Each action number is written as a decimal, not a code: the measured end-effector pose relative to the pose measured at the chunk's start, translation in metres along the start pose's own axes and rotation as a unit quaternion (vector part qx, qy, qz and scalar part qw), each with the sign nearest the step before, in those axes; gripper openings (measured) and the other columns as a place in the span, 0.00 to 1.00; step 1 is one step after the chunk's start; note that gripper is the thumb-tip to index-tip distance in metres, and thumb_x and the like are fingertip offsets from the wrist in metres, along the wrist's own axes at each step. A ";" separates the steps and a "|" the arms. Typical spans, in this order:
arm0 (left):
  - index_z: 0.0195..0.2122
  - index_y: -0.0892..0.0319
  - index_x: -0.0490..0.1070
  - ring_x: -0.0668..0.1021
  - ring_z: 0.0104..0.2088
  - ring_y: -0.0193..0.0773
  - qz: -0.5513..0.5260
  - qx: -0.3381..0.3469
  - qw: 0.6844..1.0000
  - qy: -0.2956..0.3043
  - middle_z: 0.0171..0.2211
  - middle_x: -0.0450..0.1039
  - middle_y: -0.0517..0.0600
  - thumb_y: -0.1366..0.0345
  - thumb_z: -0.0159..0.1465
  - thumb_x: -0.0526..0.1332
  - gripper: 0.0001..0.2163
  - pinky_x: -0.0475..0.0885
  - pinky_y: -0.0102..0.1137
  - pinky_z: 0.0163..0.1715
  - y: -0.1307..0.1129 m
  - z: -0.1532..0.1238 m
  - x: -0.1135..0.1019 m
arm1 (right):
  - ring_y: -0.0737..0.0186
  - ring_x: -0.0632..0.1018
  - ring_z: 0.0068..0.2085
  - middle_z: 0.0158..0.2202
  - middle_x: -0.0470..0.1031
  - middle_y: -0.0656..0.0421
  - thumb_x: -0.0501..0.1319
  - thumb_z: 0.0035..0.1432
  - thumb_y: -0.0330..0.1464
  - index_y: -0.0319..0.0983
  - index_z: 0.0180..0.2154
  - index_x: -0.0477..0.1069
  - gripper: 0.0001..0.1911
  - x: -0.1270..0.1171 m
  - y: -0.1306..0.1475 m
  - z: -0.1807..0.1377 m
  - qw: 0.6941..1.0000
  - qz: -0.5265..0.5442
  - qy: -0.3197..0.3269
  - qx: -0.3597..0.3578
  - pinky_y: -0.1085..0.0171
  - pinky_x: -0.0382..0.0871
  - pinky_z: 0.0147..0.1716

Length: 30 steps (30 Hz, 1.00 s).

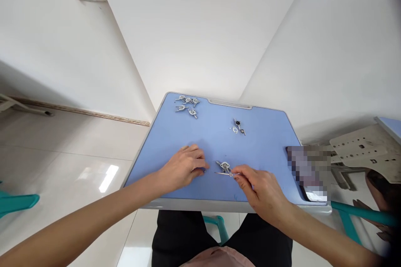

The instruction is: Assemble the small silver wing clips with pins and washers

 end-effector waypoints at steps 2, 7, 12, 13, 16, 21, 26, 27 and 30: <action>0.33 0.56 0.77 0.70 0.38 0.38 -0.001 0.021 1.000 0.006 0.34 0.73 0.48 0.74 0.63 0.62 0.07 0.61 0.33 0.38 0.000 0.003 0.004 | 0.67 0.67 0.21 0.23 0.70 0.63 0.48 0.69 0.38 0.41 0.43 0.71 0.15 -0.006 -0.014 -0.009 0.997 0.065 -0.024 0.033 0.66 0.57 0.23; 0.31 0.59 0.72 0.69 0.37 0.38 0.014 0.044 0.999 0.006 0.32 0.71 0.48 0.73 0.67 0.56 0.09 0.60 0.34 0.37 -0.005 0.005 0.006 | 0.68 0.69 0.25 0.27 0.69 0.63 0.50 0.68 0.39 0.44 0.51 0.70 0.16 -0.009 -0.048 -0.029 0.956 0.244 -0.128 0.098 0.68 0.65 0.25; 0.36 0.59 0.71 0.69 0.38 0.39 0.006 0.016 1.000 -0.015 0.35 0.72 0.49 0.73 0.68 0.54 0.08 0.60 0.34 0.39 -0.004 -0.002 0.005 | 0.69 0.69 0.27 0.29 0.70 0.62 0.54 0.67 0.39 0.46 0.49 0.74 0.14 0.001 -0.062 -0.037 0.918 0.326 -0.203 0.100 0.68 0.67 0.27; 0.38 0.58 0.72 0.69 0.39 0.39 0.000 0.008 1.000 -0.023 0.36 0.72 0.48 0.72 0.68 0.55 0.07 0.61 0.34 0.39 -0.003 -0.003 0.005 | 0.69 0.69 0.27 0.29 0.70 0.61 0.55 0.66 0.39 0.46 0.48 0.75 0.14 0.004 -0.063 -0.039 0.910 0.341 -0.212 0.104 0.68 0.67 0.28; 0.40 0.56 0.73 0.70 0.40 0.40 0.007 -0.016 0.999 -0.037 0.38 0.73 0.48 0.68 0.66 0.61 0.03 0.61 0.35 0.40 -0.004 -0.009 0.007 | 0.68 0.70 0.29 0.31 0.71 0.60 0.56 0.66 0.41 0.46 0.51 0.73 0.15 0.014 -0.070 -0.041 0.878 0.400 -0.222 0.137 0.67 0.67 0.28; 0.35 0.55 0.75 0.70 0.38 0.39 0.034 -0.047 0.996 -0.065 0.34 0.73 0.47 0.69 0.64 0.63 0.02 0.60 0.35 0.38 -0.010 -0.013 0.014 | 0.66 0.70 0.31 0.35 0.73 0.58 0.60 0.62 0.44 0.45 0.54 0.70 0.21 0.032 -0.077 -0.035 0.803 0.526 -0.199 0.197 0.69 0.62 0.21; 0.31 0.56 0.74 0.70 0.37 0.38 0.009 -0.067 0.994 -0.081 0.32 0.73 0.48 0.69 0.67 0.58 0.09 0.60 0.35 0.38 -0.014 -0.012 0.016 | 0.67 0.68 0.32 0.38 0.72 0.57 0.64 0.59 0.42 0.43 0.49 0.72 0.18 0.037 -0.078 -0.028 0.730 0.625 -0.184 0.207 0.70 0.60 0.22; 0.31 0.57 0.73 0.70 0.37 0.39 -0.007 -0.076 0.993 -0.088 0.32 0.73 0.49 0.69 0.68 0.57 0.09 0.61 0.35 0.38 -0.014 -0.012 0.015 | 0.67 0.68 0.32 0.38 0.71 0.57 0.65 0.58 0.42 0.43 0.47 0.72 0.16 0.038 -0.077 -0.027 0.721 0.640 -0.175 0.200 0.70 0.60 0.23; 0.31 0.57 0.73 0.71 0.37 0.39 -0.144 -0.126 0.975 -0.110 0.31 0.73 0.50 0.65 0.68 0.57 0.09 0.64 0.35 0.39 -0.013 -0.011 0.010 | 0.68 0.67 0.30 0.35 0.68 0.60 0.64 0.58 0.41 0.42 0.38 0.70 0.11 0.038 -0.063 -0.022 0.716 0.667 -0.130 0.162 0.68 0.62 0.26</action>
Point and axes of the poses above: each hand's wrist, its own z-axis towards the middle knuckle, its own x-axis out of the palm, y = z × x, the point moved 7 cm from there along z, towards the middle knuckle
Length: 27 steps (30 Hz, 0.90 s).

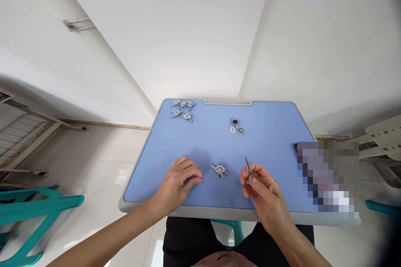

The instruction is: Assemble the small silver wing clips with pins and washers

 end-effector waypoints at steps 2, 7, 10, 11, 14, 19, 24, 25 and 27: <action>0.31 0.58 0.74 0.72 0.34 0.37 -0.150 -0.085 0.985 0.019 0.30 0.72 0.49 0.60 0.65 0.60 0.09 0.67 0.33 0.37 0.002 0.000 0.003 | 0.70 0.64 0.27 0.30 0.64 0.63 0.65 0.58 0.42 0.42 0.34 0.66 0.12 0.015 0.002 -0.002 0.999 -0.029 0.041 -0.001 0.68 0.61 0.26; 0.30 0.59 0.74 0.72 0.31 0.35 -0.417 -0.231 0.875 0.087 0.27 0.71 0.47 0.52 0.53 0.71 0.15 0.68 0.32 0.36 -0.009 -0.001 0.023 | 0.69 0.64 0.27 0.25 0.66 0.64 0.61 0.60 0.38 0.40 0.30 0.69 0.09 0.060 0.017 -0.004 0.967 -0.208 0.131 -0.060 0.67 0.59 0.28; 0.34 0.58 0.73 0.71 0.30 0.34 -0.483 -0.225 0.838 0.116 0.27 0.70 0.46 0.54 0.50 0.73 0.17 0.68 0.33 0.37 -0.017 0.003 0.028 | 0.68 0.66 0.28 0.27 0.73 0.61 0.60 0.60 0.35 0.41 0.33 0.75 0.07 0.075 0.025 -0.001 0.946 -0.263 0.164 -0.093 0.67 0.60 0.28; 0.36 0.57 0.73 0.71 0.30 0.34 -0.494 -0.218 0.832 0.126 0.27 0.69 0.45 0.55 0.50 0.74 0.17 0.68 0.33 0.37 -0.019 0.004 0.029 | 0.68 0.67 0.27 0.27 0.74 0.61 0.60 0.59 0.34 0.41 0.33 0.76 0.06 0.076 0.026 0.000 0.943 -0.270 0.166 -0.097 0.67 0.60 0.27; 0.43 0.56 0.74 0.72 0.30 0.33 -0.507 -0.205 0.825 0.147 0.26 0.69 0.44 0.58 0.52 0.73 0.19 0.68 0.33 0.39 -0.018 0.006 0.031 | 0.68 0.67 0.26 0.26 0.75 0.61 0.62 0.56 0.33 0.42 0.33 0.79 0.07 0.075 0.027 0.005 0.942 -0.271 0.170 -0.097 0.67 0.60 0.26; 0.48 0.57 0.73 0.74 0.31 0.35 -0.517 -0.213 0.814 0.157 0.27 0.72 0.45 0.59 0.50 0.75 0.25 0.68 0.34 0.39 -0.016 0.010 0.032 | 0.69 0.67 0.24 0.24 0.73 0.61 0.63 0.54 0.34 0.42 0.31 0.80 0.06 0.071 0.028 0.011 0.939 -0.284 0.165 -0.101 0.67 0.60 0.24; 0.54 0.57 0.69 0.74 0.31 0.34 -0.512 -0.220 0.817 0.147 0.27 0.71 0.43 0.60 0.51 0.73 0.29 0.69 0.36 0.42 -0.014 0.017 0.032 | 0.69 0.64 0.24 0.24 0.73 0.61 0.64 0.55 0.36 0.41 0.29 0.77 0.07 0.067 0.026 0.017 0.939 -0.300 0.142 -0.092 0.68 0.59 0.24; 0.55 0.57 0.68 0.74 0.31 0.35 -0.497 -0.211 0.830 0.142 0.27 0.72 0.44 0.59 0.53 0.72 0.29 0.69 0.36 0.42 -0.012 0.019 0.031 | 0.70 0.63 0.23 0.23 0.73 0.61 0.64 0.55 0.37 0.40 0.29 0.77 0.08 0.062 0.024 0.019 0.945 -0.291 0.130 -0.076 0.68 0.57 0.23; 0.53 0.57 0.70 0.74 0.33 0.36 -0.416 -0.177 0.886 0.108 0.29 0.73 0.46 0.57 0.56 0.68 0.23 0.70 0.36 0.41 -0.005 0.021 0.025 | 0.71 0.60 0.22 0.21 0.69 0.63 0.64 0.54 0.40 0.39 0.29 0.76 0.11 0.048 0.022 0.025 0.960 -0.262 0.085 -0.044 0.68 0.54 0.21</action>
Point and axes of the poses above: each hand's wrist, its own z-axis towards the middle knuckle, its own x-axis out of the palm, y = z × x, the point moved 7 cm from there along z, towards the middle knuckle
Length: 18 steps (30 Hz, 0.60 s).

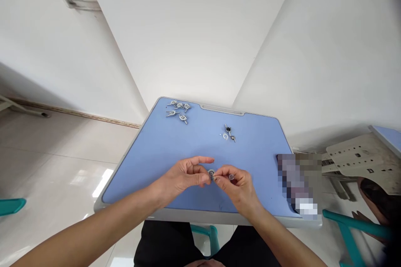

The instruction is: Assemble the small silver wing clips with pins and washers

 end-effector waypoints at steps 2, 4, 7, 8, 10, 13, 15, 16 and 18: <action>0.44 0.56 0.73 0.74 0.34 0.38 0.168 0.072 0.980 -0.078 0.31 0.74 0.48 0.58 0.59 0.64 0.14 0.69 0.36 0.39 -0.005 -0.002 -0.013 | 0.72 0.57 0.21 0.20 0.64 0.64 0.66 0.51 0.43 0.38 0.30 0.76 0.15 -0.017 -0.011 0.003 0.997 0.034 -0.061 0.031 0.68 0.51 0.20; 0.38 0.55 0.74 0.73 0.35 0.40 0.347 0.130 0.917 -0.148 0.31 0.75 0.47 0.60 0.60 0.63 0.07 0.68 0.35 0.37 -0.011 -0.008 -0.018 | 0.73 0.55 0.21 0.20 0.60 0.65 0.67 0.49 0.45 0.37 0.30 0.75 0.17 -0.032 -0.022 0.005 0.991 0.044 -0.113 0.050 0.68 0.49 0.20; 0.37 0.54 0.74 0.74 0.35 0.42 0.509 0.145 0.833 -0.161 0.30 0.75 0.46 0.64 0.60 0.65 0.05 0.65 0.36 0.36 -0.011 -0.009 -0.009 | 0.71 0.56 0.22 0.20 0.61 0.65 0.66 0.49 0.45 0.37 0.29 0.75 0.17 -0.039 -0.035 0.009 0.989 -0.010 -0.128 0.071 0.68 0.50 0.20; 0.38 0.55 0.74 0.74 0.35 0.42 0.536 0.144 0.817 -0.157 0.29 0.75 0.46 0.64 0.59 0.66 0.06 0.65 0.36 0.36 -0.010 -0.008 -0.004 | 0.71 0.58 0.22 0.20 0.62 0.64 0.64 0.50 0.45 0.37 0.30 0.76 0.16 -0.039 -0.038 0.011 0.988 -0.044 -0.128 0.069 0.68 0.52 0.21; 0.37 0.55 0.73 0.74 0.35 0.43 0.567 0.146 0.795 -0.158 0.29 0.75 0.46 0.63 0.60 0.67 0.06 0.64 0.36 0.35 -0.010 -0.004 0.003 | 0.68 0.62 0.23 0.21 0.66 0.63 0.62 0.53 0.42 0.38 0.31 0.77 0.14 -0.037 -0.038 0.014 0.981 -0.134 -0.132 0.054 0.67 0.55 0.23; 0.32 0.57 0.72 0.74 0.33 0.41 0.585 0.157 0.778 -0.168 0.26 0.75 0.46 0.61 0.62 0.65 0.06 0.62 0.36 0.34 -0.011 0.003 0.008 | 0.66 0.68 0.25 0.22 0.71 0.62 0.59 0.55 0.37 0.42 0.33 0.78 0.10 -0.030 -0.032 0.017 0.949 -0.285 -0.128 0.031 0.66 0.57 0.26; 0.29 0.57 0.71 0.73 0.32 0.40 0.593 0.169 0.769 -0.168 0.25 0.74 0.46 0.61 0.63 0.64 0.08 0.60 0.35 0.34 -0.011 0.009 0.008 | 0.65 0.69 0.25 0.23 0.73 0.62 0.59 0.55 0.35 0.43 0.31 0.78 0.08 -0.023 -0.028 0.016 0.931 -0.347 -0.106 0.025 0.66 0.56 0.26; 0.27 0.58 0.71 0.73 0.31 0.40 0.597 0.177 0.765 -0.166 0.24 0.74 0.46 0.62 0.64 0.63 0.09 0.60 0.35 0.34 -0.012 0.012 0.007 | 0.65 0.69 0.25 0.23 0.73 0.62 0.59 0.55 0.34 0.43 0.31 0.78 0.08 -0.019 -0.027 0.014 0.928 -0.361 -0.093 0.023 0.66 0.55 0.26; 0.27 0.58 0.71 0.73 0.32 0.39 0.597 0.195 0.762 -0.156 0.25 0.74 0.46 0.65 0.65 0.61 0.09 0.60 0.36 0.36 -0.013 0.016 0.004 | 0.66 0.67 0.23 0.21 0.72 0.63 0.58 0.55 0.34 0.43 0.30 0.77 0.08 -0.013 -0.026 0.010 0.930 -0.361 -0.068 0.027 0.66 0.54 0.25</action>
Point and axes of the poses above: each hand's wrist, its own z-axis towards the middle knuckle, its own x-axis out of the palm, y = z × x, the point moved 7 cm from there along z, towards the middle knuckle
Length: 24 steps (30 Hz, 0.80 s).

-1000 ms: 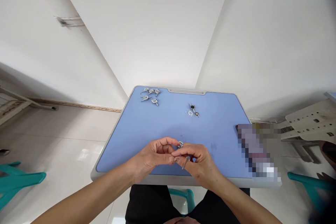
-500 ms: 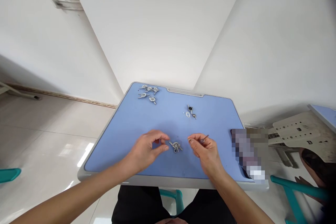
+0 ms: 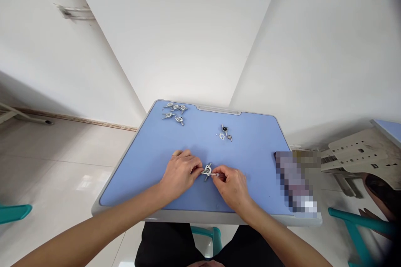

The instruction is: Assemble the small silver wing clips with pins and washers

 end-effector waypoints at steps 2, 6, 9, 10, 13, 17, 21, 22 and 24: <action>0.30 0.57 0.73 0.73 0.35 0.40 -0.021 0.023 1.000 -0.002 0.28 0.76 0.46 0.69 0.66 0.58 0.08 0.60 0.37 0.39 0.003 0.000 -0.003 | 0.68 0.64 0.22 0.19 0.69 0.64 0.58 0.54 0.33 0.43 0.29 0.77 0.08 0.004 0.001 -0.006 0.999 0.033 0.028 0.006 0.67 0.53 0.23; 0.42 0.55 0.73 0.73 0.42 0.42 -0.085 0.039 0.996 0.008 0.37 0.77 0.48 0.74 0.64 0.54 0.11 0.63 0.40 0.45 0.005 -0.013 -0.010 | 0.70 0.60 0.21 0.17 0.61 0.66 0.60 0.53 0.38 0.40 0.29 0.75 0.09 0.007 -0.008 -0.010 0.978 0.190 0.067 0.052 0.68 0.52 0.20; 0.50 0.55 0.67 0.72 0.45 0.46 -0.075 -0.002 0.997 0.005 0.41 0.75 0.50 0.65 0.60 0.63 0.16 0.62 0.45 0.49 0.000 -0.021 -0.008 | 0.70 0.58 0.21 0.18 0.58 0.66 0.62 0.51 0.43 0.38 0.29 0.75 0.14 -0.001 -0.016 -0.002 0.959 0.270 0.042 0.074 0.69 0.52 0.19; 0.50 0.56 0.66 0.72 0.45 0.48 -0.065 -0.015 0.998 -0.004 0.40 0.75 0.50 0.61 0.58 0.67 0.20 0.61 0.48 0.51 -0.002 -0.020 -0.007 | 0.70 0.59 0.22 0.18 0.59 0.65 0.63 0.50 0.43 0.38 0.28 0.75 0.14 -0.004 -0.018 0.001 0.957 0.279 0.032 0.073 0.69 0.53 0.19; 0.46 0.57 0.67 0.73 0.43 0.47 -0.049 -0.027 0.998 -0.010 0.37 0.75 0.49 0.60 0.57 0.69 0.19 0.59 0.51 0.53 -0.011 -0.012 0.001 | 0.69 0.60 0.23 0.20 0.62 0.64 0.64 0.49 0.43 0.38 0.29 0.75 0.15 -0.010 -0.021 0.011 0.955 0.287 0.028 0.065 0.69 0.55 0.20; 0.37 0.56 0.69 0.72 0.42 0.43 -0.063 0.017 0.998 0.015 0.36 0.75 0.47 0.69 0.60 0.64 0.06 0.59 0.47 0.53 -0.014 0.000 0.005 | 0.70 0.59 0.23 0.20 0.62 0.64 0.65 0.50 0.44 0.38 0.30 0.76 0.15 -0.014 -0.028 0.017 0.957 0.280 0.047 0.061 0.68 0.54 0.21; 0.36 0.56 0.70 0.71 0.42 0.41 -0.102 0.045 0.993 0.045 0.37 0.75 0.46 0.73 0.60 0.61 0.05 0.60 0.43 0.52 -0.009 0.000 0.000 | 0.70 0.59 0.23 0.20 0.60 0.65 0.65 0.51 0.44 0.38 0.30 0.76 0.15 -0.015 -0.034 0.018 0.956 0.277 0.063 0.071 0.68 0.54 0.21; 0.35 0.55 0.70 0.71 0.41 0.41 -0.109 0.046 0.992 0.050 0.37 0.75 0.46 0.73 0.60 0.60 0.06 0.60 0.42 0.51 -0.007 0.000 -0.001 | 0.70 0.59 0.23 0.20 0.60 0.65 0.64 0.51 0.44 0.38 0.30 0.76 0.15 -0.014 -0.034 0.018 0.956 0.277 0.066 0.071 0.68 0.54 0.21; 0.36 0.55 0.71 0.71 0.41 0.40 -0.122 0.051 0.990 0.059 0.38 0.75 0.46 0.74 0.60 0.60 0.07 0.60 0.41 0.51 -0.006 0.000 -0.002 | 0.70 0.59 0.23 0.20 0.60 0.65 0.64 0.52 0.43 0.38 0.30 0.76 0.14 -0.013 -0.031 0.019 0.956 0.276 0.070 0.066 0.68 0.55 0.21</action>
Point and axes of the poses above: each hand's wrist, its own z-axis towards the middle knuckle, its own x-axis out of the palm, y = z × x, the point moved 7 cm from there along z, towards the middle knuckle
